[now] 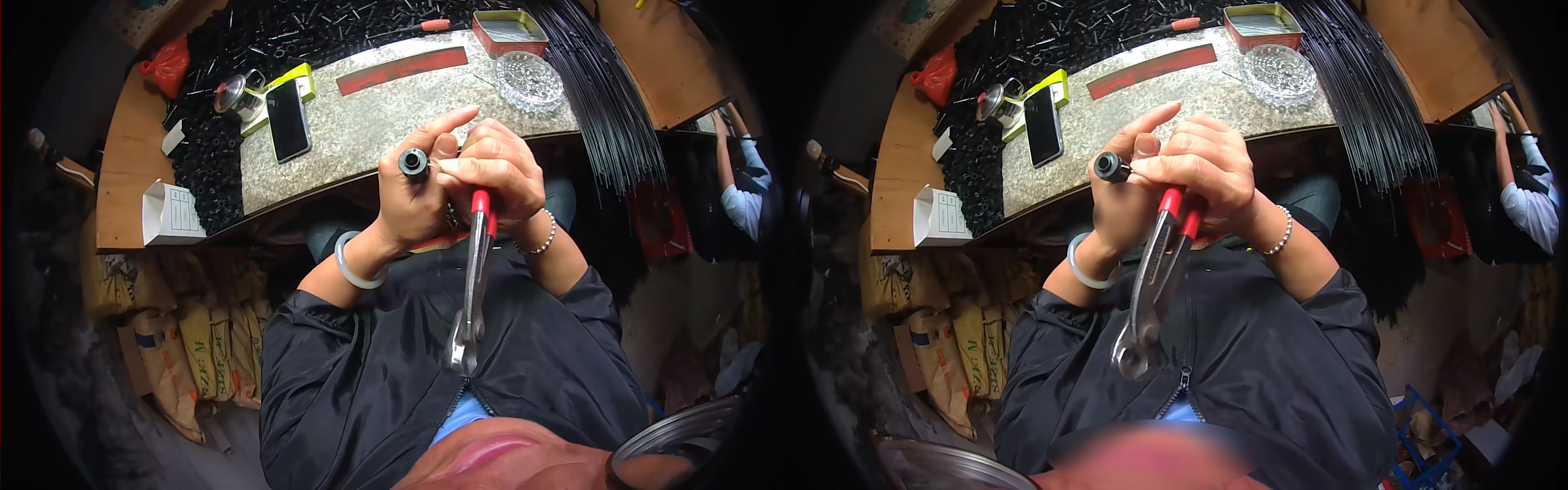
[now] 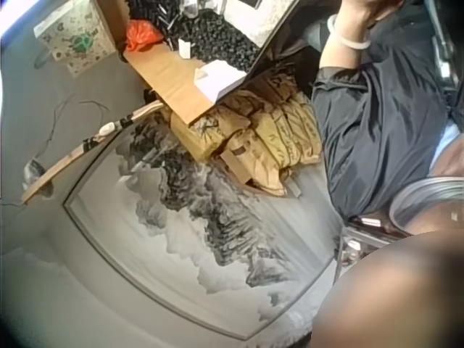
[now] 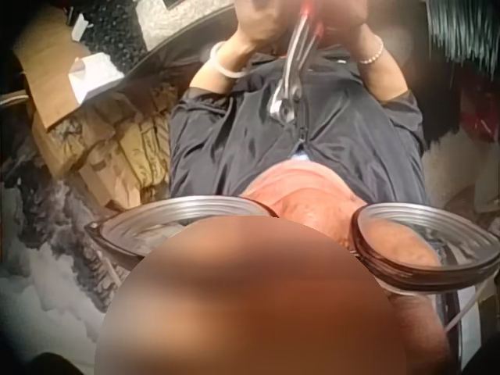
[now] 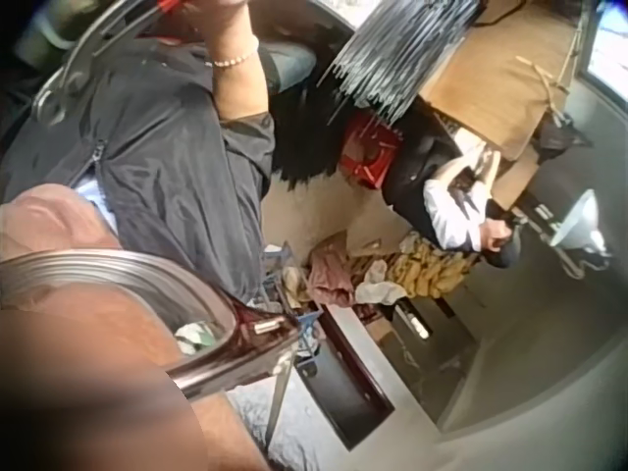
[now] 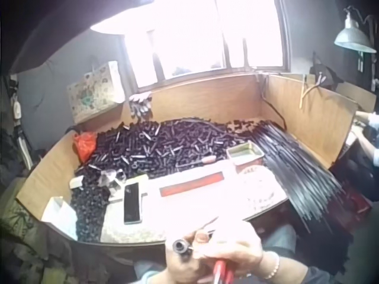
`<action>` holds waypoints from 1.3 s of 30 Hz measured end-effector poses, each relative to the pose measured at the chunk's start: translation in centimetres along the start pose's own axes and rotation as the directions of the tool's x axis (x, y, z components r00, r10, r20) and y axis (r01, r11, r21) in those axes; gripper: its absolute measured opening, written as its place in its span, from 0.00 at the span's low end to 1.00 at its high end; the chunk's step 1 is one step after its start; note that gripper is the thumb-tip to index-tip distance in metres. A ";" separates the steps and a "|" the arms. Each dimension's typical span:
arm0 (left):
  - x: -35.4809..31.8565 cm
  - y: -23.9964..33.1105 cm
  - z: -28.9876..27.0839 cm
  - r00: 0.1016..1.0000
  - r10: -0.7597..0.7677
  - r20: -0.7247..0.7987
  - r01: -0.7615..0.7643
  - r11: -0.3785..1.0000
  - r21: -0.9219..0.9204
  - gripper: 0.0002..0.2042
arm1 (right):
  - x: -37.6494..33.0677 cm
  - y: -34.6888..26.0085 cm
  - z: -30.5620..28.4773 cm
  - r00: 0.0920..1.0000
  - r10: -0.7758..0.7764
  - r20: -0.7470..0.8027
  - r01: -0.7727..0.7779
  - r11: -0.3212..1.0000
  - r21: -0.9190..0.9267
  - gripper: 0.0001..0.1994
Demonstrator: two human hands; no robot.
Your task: Assembling industrial components at a factory workbench using a manual crimping tool.
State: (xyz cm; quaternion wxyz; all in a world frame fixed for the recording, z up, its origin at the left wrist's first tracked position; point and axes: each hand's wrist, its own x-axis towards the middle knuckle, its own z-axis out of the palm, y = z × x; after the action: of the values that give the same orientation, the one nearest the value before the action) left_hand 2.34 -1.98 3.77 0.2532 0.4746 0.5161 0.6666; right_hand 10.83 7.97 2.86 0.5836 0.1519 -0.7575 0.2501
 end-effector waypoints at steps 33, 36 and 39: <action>0.4 -1.1 -0.4 0.983 0.179 -0.040 -0.181 0.980 -0.082 0.15 | 1.0 -0.4 1.0 0.998 0.051 0.022 -0.051 0.999 -0.013 0.09; 0.4 -1.0 -0.6 0.983 0.180 -0.031 -0.182 0.977 -0.115 0.16 | 1.4 -0.3 0.9 0.997 0.047 0.057 -0.046 0.999 -0.020 0.09; 0.4 -1.6 -0.8 0.968 0.251 -0.004 -0.250 0.962 -0.107 0.18 | 2.4 -0.7 -0.1 0.963 0.213 0.168 -0.228 0.970 0.078 0.08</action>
State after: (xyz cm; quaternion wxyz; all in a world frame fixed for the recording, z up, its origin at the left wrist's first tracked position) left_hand 1.20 -1.52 2.42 0.1942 0.5249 0.4142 0.7177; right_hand 10.64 7.58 5.36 0.4819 0.1141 -0.8006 0.3373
